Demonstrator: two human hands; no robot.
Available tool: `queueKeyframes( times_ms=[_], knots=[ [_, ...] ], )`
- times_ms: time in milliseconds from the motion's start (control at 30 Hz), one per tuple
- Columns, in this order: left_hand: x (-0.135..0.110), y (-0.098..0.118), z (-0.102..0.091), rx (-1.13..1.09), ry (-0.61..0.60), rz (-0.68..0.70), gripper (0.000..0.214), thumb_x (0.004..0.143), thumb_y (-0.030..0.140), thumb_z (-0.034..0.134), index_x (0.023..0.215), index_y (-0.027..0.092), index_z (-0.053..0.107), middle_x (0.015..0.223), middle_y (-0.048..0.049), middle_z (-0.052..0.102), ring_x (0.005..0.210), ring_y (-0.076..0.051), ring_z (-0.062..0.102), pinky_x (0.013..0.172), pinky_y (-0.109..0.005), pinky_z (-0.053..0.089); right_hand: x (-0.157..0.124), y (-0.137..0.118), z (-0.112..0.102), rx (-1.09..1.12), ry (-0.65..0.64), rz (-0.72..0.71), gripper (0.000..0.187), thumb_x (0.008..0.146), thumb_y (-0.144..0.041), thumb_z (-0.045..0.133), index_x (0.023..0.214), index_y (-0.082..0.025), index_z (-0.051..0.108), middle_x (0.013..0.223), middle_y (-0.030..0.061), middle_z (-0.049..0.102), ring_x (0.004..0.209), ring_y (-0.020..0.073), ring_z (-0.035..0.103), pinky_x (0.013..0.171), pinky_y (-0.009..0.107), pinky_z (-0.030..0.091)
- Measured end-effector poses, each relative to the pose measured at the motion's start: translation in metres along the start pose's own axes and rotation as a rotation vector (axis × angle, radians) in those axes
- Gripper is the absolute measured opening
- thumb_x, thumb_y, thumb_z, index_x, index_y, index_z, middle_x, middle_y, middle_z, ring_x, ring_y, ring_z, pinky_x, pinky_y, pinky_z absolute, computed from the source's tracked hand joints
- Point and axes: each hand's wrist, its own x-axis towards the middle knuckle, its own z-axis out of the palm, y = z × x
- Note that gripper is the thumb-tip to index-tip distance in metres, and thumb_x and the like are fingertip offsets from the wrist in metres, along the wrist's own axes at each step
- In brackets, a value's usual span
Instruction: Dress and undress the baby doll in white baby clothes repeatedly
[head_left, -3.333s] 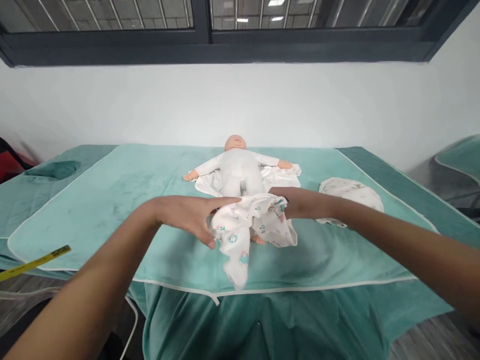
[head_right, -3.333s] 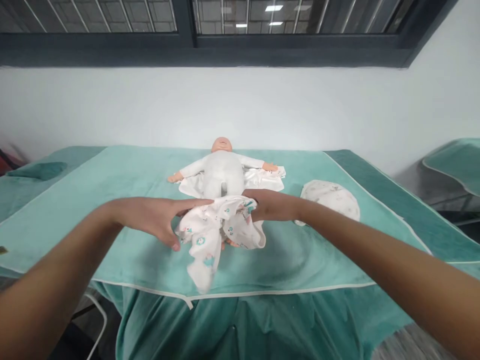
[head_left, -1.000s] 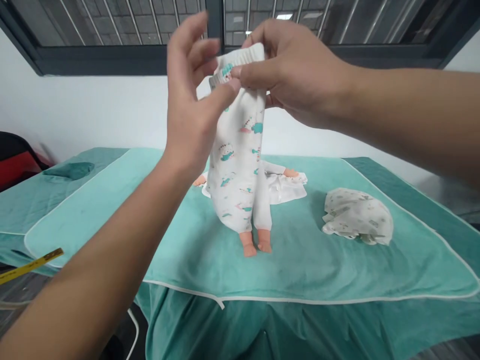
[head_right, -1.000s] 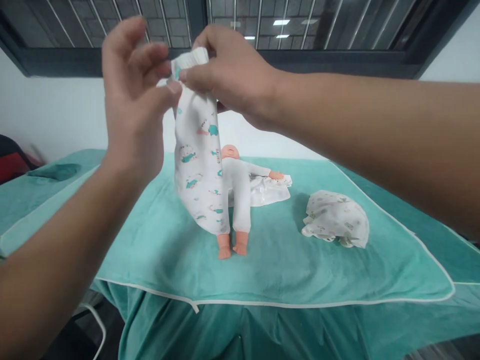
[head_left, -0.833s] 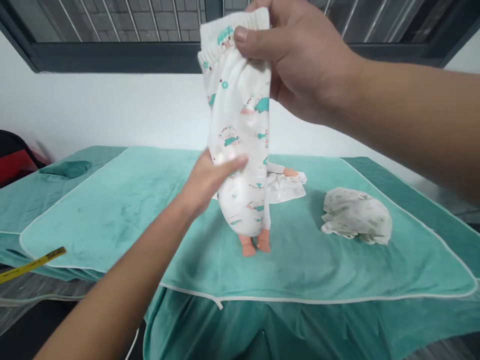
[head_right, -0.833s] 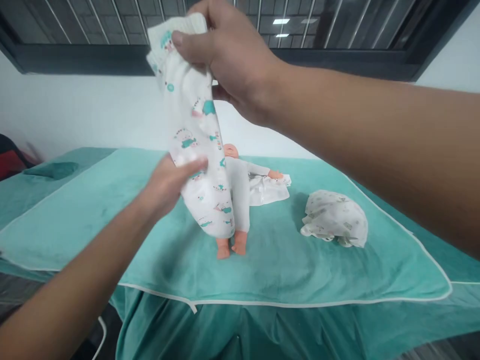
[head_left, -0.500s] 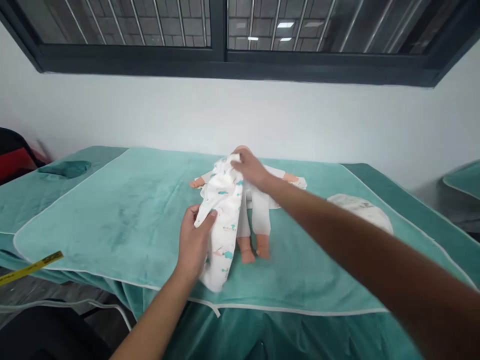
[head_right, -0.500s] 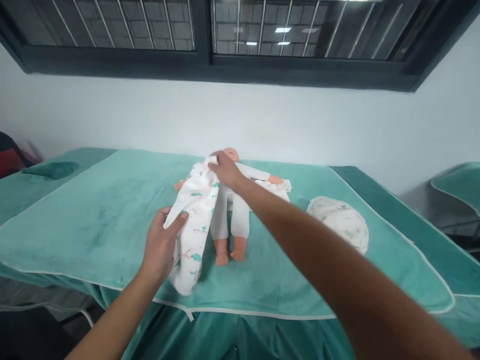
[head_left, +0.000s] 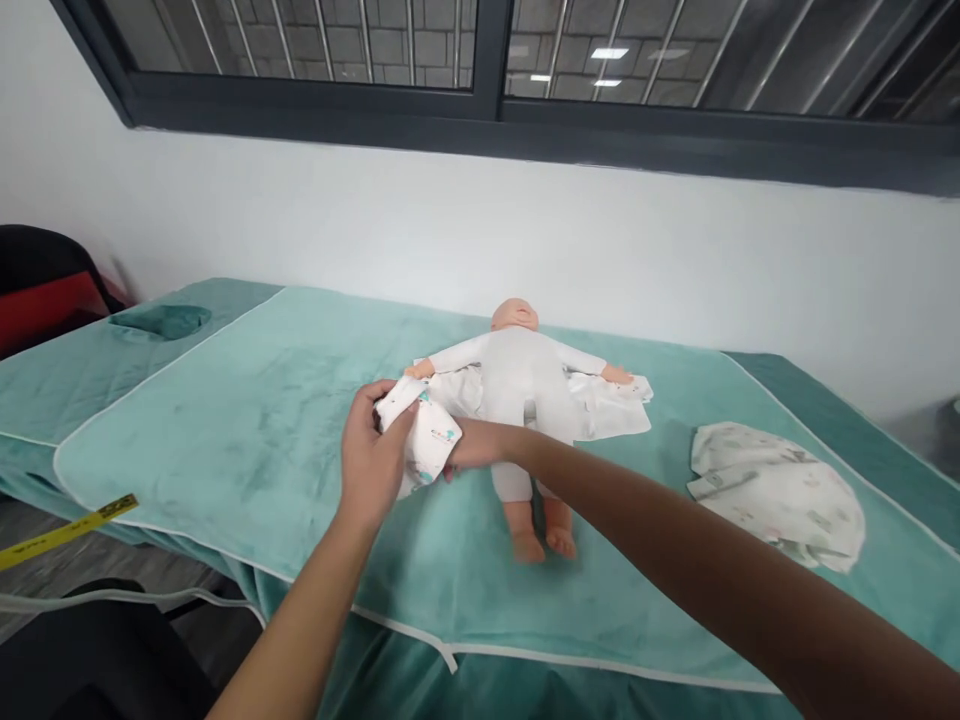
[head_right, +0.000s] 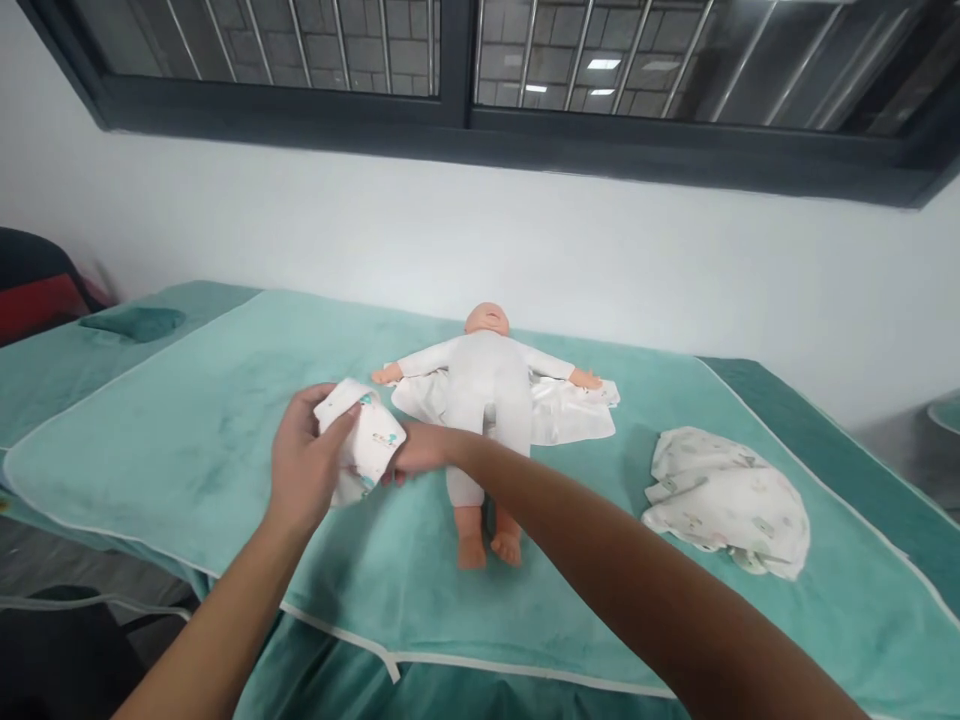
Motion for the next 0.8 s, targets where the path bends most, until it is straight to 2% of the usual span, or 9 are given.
queueKeyframes(
  times_ms=[67, 167, 267, 333, 400, 500, 600, 700, 800],
  knots=[
    [0.011, -0.015, 0.015, 0.099, -0.024, -0.032, 0.033, 0.079, 0.026, 0.06, 0.112, 0.024, 0.055, 0.107, -0.007, 0.063, 0.094, -0.023, 0.062, 0.078, -0.035, 0.049, -0.008, -0.005, 0.001, 0.008, -0.105, -0.01, 0.011, 0.073, -0.022, 0.063, 0.064, -0.024, 0.067, 0.067, -0.0036, 0.07, 0.062, 0.0163, 0.066, 0.062, 0.028, 0.056],
    [0.017, -0.043, 0.047, 0.192, -0.132, -0.067, 0.026, 0.074, 0.018, 0.059, 0.1, 0.02, 0.058, 0.101, -0.0079, 0.062, 0.101, -0.028, 0.061, 0.085, -0.038, 0.047, -0.027, -0.008, -0.013, -0.002, -0.077, 0.029, 0.01, 0.072, -0.026, 0.069, 0.062, -0.025, 0.067, 0.071, -0.0003, 0.07, 0.07, 0.0187, 0.067, 0.071, 0.03, 0.056],
    [0.012, -0.059, 0.075, 0.269, -0.277, -0.045, 0.02, 0.067, 0.011, 0.062, 0.086, 0.018, 0.062, 0.094, -0.0083, 0.063, 0.103, -0.03, 0.061, 0.093, -0.043, 0.045, -0.05, 0.0, -0.04, 0.057, -0.025, 0.15, 0.018, 0.081, -0.036, 0.062, 0.073, -0.022, 0.071, 0.076, 0.0064, 0.071, 0.074, 0.0207, 0.068, 0.074, 0.031, 0.056],
    [0.008, -0.056, 0.086, 0.311, -0.334, -0.022, 0.023, 0.065, 0.006, 0.061, 0.085, 0.018, 0.063, 0.098, -0.0108, 0.064, 0.108, -0.031, 0.059, 0.098, -0.045, 0.042, -0.062, 0.014, -0.059, 0.036, 0.124, 0.193, 0.025, 0.086, -0.04, 0.054, 0.084, -0.023, 0.072, 0.086, 0.009, 0.072, 0.083, 0.0224, 0.069, 0.079, 0.032, 0.055],
    [0.004, -0.046, 0.09, 0.33, -0.356, 0.017, 0.026, 0.067, 0.004, 0.058, 0.088, 0.018, 0.064, 0.107, -0.0123, 0.064, 0.119, -0.031, 0.054, 0.105, -0.045, 0.038, -0.068, 0.035, -0.078, -0.092, 0.409, 0.231, 0.025, 0.088, -0.04, 0.05, 0.095, -0.024, 0.069, 0.102, 0.0103, 0.071, 0.098, 0.0252, 0.066, 0.089, 0.036, 0.052],
    [-0.002, -0.028, 0.093, 0.227, -0.359, 0.058, 0.031, 0.078, 0.013, 0.058, 0.108, 0.021, 0.062, 0.126, -0.012, 0.061, 0.132, -0.028, 0.045, 0.113, -0.043, 0.032, -0.064, 0.073, -0.102, -0.299, 0.758, 0.369, 0.037, 0.085, -0.042, 0.055, 0.115, -0.022, 0.062, 0.13, 0.0144, 0.059, 0.126, 0.0335, 0.05, 0.106, 0.05, 0.039],
    [-0.007, -0.02, 0.102, -0.038, -0.427, -0.208, 0.039, 0.083, 0.032, 0.061, 0.12, 0.02, 0.057, 0.128, -0.0136, 0.062, 0.121, -0.029, 0.056, 0.105, -0.045, 0.043, -0.051, 0.106, -0.123, -0.324, 0.822, 0.546, 0.05, 0.082, -0.049, 0.058, 0.12, -0.017, 0.058, 0.135, 0.0196, 0.054, 0.133, 0.039, 0.04, 0.107, 0.055, 0.034],
    [-0.005, -0.023, 0.116, -0.289, -0.519, -0.542, 0.044, 0.081, 0.04, 0.065, 0.119, 0.018, 0.058, 0.123, -0.0146, 0.067, 0.11, -0.029, 0.064, 0.093, -0.042, 0.052, -0.038, 0.128, -0.141, -0.234, 0.803, 0.596, 0.055, 0.086, -0.058, 0.051, 0.12, -0.014, 0.059, 0.129, 0.0225, 0.059, 0.124, 0.0374, 0.052, 0.102, 0.05, 0.04],
    [0.004, -0.03, 0.132, -0.443, -0.565, -0.686, 0.049, 0.078, 0.044, 0.069, 0.119, 0.019, 0.061, 0.118, -0.0139, 0.07, 0.104, -0.029, 0.068, 0.086, -0.039, 0.056, -0.03, 0.141, -0.157, -0.181, 0.811, 0.577, 0.065, 0.086, -0.064, 0.049, 0.124, -0.012, 0.057, 0.126, 0.0246, 0.062, 0.115, 0.0355, 0.06, 0.097, 0.045, 0.045]
  ],
)
